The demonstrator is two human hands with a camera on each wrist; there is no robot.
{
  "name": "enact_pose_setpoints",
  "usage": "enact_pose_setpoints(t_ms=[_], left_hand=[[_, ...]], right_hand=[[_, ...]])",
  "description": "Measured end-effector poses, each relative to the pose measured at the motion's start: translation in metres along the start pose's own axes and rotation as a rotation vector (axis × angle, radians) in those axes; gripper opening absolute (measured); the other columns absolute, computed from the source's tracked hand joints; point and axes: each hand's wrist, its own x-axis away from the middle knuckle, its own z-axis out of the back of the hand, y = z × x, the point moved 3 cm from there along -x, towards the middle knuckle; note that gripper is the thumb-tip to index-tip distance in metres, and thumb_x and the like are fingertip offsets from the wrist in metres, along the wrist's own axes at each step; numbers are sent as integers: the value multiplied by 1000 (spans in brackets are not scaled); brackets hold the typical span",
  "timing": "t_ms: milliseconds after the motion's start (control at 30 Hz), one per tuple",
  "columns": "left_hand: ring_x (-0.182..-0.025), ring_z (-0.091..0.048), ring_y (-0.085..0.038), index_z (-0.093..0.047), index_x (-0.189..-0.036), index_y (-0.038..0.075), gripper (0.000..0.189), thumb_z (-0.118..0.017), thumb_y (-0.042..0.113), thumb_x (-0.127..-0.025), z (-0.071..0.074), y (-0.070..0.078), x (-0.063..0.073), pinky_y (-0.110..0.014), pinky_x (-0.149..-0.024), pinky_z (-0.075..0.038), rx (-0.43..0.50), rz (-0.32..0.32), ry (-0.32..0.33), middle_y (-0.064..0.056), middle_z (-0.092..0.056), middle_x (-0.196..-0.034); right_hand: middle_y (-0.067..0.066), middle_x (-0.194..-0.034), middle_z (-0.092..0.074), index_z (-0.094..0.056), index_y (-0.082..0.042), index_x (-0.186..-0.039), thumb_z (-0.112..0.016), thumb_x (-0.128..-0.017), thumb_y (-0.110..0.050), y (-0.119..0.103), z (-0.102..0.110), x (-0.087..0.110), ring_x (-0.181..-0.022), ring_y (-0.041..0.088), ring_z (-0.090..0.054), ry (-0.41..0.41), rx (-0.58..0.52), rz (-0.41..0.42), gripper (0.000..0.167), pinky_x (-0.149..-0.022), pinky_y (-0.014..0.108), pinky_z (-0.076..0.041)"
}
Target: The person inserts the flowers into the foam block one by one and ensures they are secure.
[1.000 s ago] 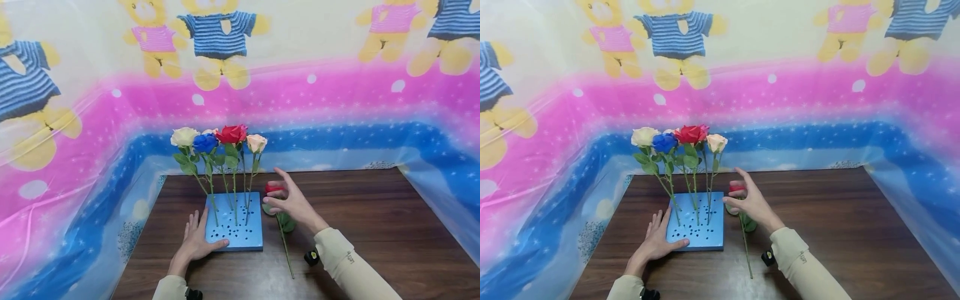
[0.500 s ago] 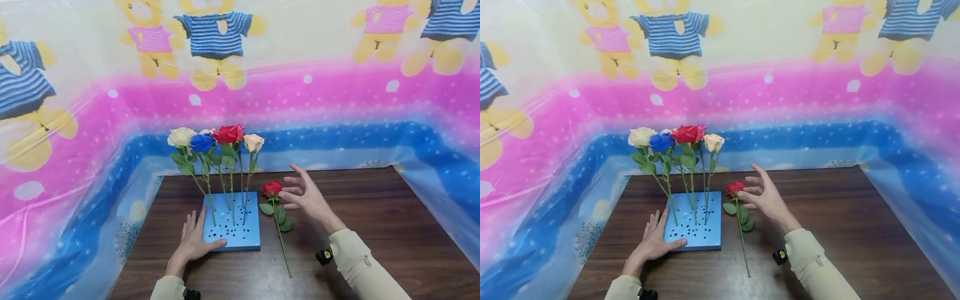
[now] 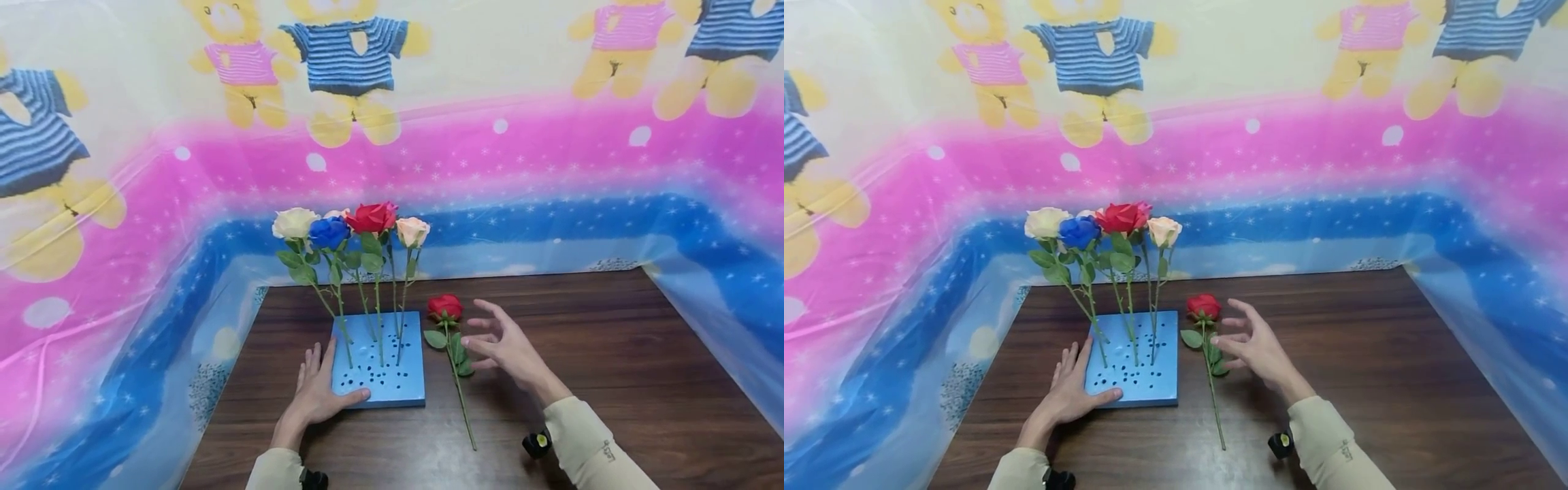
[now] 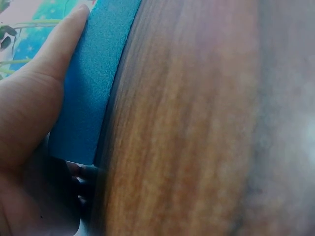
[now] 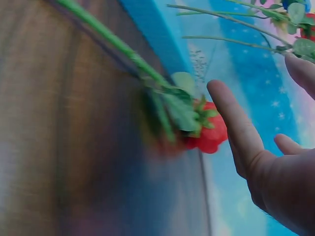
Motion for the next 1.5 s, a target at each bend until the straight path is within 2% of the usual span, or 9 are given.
enact_pose_setpoints(t_ms=[300, 467, 700, 933, 1067, 1200, 1500], left_hand=[[-170, 9, -52, -2, -181, 13, 137, -86, 69, -88, 1, 2, 0, -70, -135, 2, -1, 8, 1, -32, 4, -183], [-170, 9, -52, -2, -181, 13, 137, -86, 69, -88, -1, 1, 0, -70, -135, 3, -2, 7, -1, -32, 4, -183], [-170, 10, -52, -2, -181, 13, 137, -86, 69, -88, -1, 1, 0, -69, -136, 3, -5, 7, -4, -32, 4, -183], [-170, 11, -51, -1, -181, 14, 138, -85, 71, -88, -1, 1, 0, -69, -136, 4, 3, 4, -4, -31, 6, -183], [-169, 9, -54, -5, -181, 13, 140, -86, 75, -84, -2, 1, -1, -72, -134, 3, 30, -30, 32, -35, 2, -182], [-168, 6, -57, -8, -181, 11, 144, -86, 79, -80, -2, 1, -1, -74, -134, 1, 46, -49, 58, -37, -1, -181], [-169, 9, -54, -3, -181, 11, 138, -87, 69, -87, 0, 4, 0, -70, -135, 2, -15, 10, -1, -34, 3, -183]], right_hand=[[31, -165, -45, -30, -15, -175, -86, -101, -18, 31, -5, 14, -128, 37, -72, 6, -25, -95, 93, -87, 60, -68], [33, -162, -44, -29, -13, -175, -86, -100, -13, 42, -9, 17, -120, 36, -73, -27, -38, -128, 95, -84, 61, -68], [30, -147, -47, -40, -11, -170, -92, -94, -12, 54, -17, 21, -112, 33, -64, -40, 40, -159, 92, -79, 57, -69], [25, -133, -48, -52, -6, -155, -94, -90, -4, 57, -21, 20, -104, 30, -58, -8, 101, -169, 78, -72, 55, -69], [23, -129, -49, -58, -4, -146, -95, -88, -3, 55, -23, 20, -103, 30, -59, -3, 139, -181, 68, -72, 52, -70], [21, -126, -49, -60, -3, -143, -96, -87, -3, 53, -25, 20, -102, 29, -59, 2, 184, -183, 66, -71, 49, -70], [19, -120, -47, -68, -2, -134, -95, -84, 5, 53, -30, 19, -92, 29, -62, 30, 270, -192, 57, -65, 45, -69]])
